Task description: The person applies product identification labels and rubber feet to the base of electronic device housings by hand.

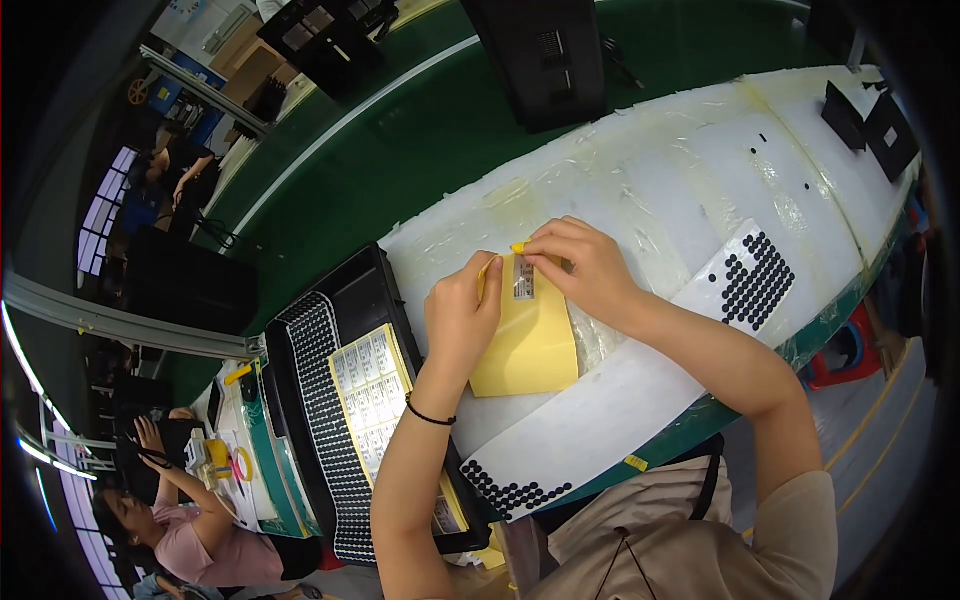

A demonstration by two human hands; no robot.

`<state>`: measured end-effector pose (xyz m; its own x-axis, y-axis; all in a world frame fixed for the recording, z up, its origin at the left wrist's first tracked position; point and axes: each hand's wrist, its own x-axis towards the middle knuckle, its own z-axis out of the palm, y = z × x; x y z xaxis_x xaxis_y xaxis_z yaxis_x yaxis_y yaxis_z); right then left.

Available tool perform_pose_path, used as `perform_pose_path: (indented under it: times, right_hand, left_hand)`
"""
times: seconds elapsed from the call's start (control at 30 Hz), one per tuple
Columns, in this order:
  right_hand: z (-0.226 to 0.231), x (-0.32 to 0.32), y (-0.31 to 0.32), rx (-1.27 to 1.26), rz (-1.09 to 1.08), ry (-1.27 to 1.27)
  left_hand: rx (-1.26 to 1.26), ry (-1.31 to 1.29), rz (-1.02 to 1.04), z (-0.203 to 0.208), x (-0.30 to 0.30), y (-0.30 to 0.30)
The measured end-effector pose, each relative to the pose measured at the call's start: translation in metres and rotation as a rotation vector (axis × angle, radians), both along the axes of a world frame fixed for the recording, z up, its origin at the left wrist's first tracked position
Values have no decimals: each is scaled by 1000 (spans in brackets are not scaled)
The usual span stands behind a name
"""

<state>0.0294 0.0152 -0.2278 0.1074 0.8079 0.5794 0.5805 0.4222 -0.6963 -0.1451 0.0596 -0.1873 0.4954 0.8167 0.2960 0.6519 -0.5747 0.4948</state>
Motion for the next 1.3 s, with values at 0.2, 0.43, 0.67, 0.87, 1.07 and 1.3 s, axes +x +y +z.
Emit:
perform_pose_path:
  times: [0.2, 0.43, 0.67, 0.87, 1.07, 1.3]
  right_hand:
    - [-2, 0, 0, 47, 5, -45]
    - [1, -1, -1, 6, 39, -29]
    - [0, -1, -2, -43, 69, -24]
    - [-2, -1, -1, -25, 112, -28]
    - [-3, -1, 0, -18, 158, -23]
    - [-3, -1, 0, -29, 170, -27]
  left_hand:
    - [12, 4, 67, -1, 0, 1]
    - [29, -13, 77, -3, -1, 3]
    - [26, 3, 95, -3, -1, 3]
    - [-6, 43, 107, -2, 0, 2]
    - [-26, 81, 96, -4, -1, 3]
    - [-62, 98, 64, -6, -2, 5]
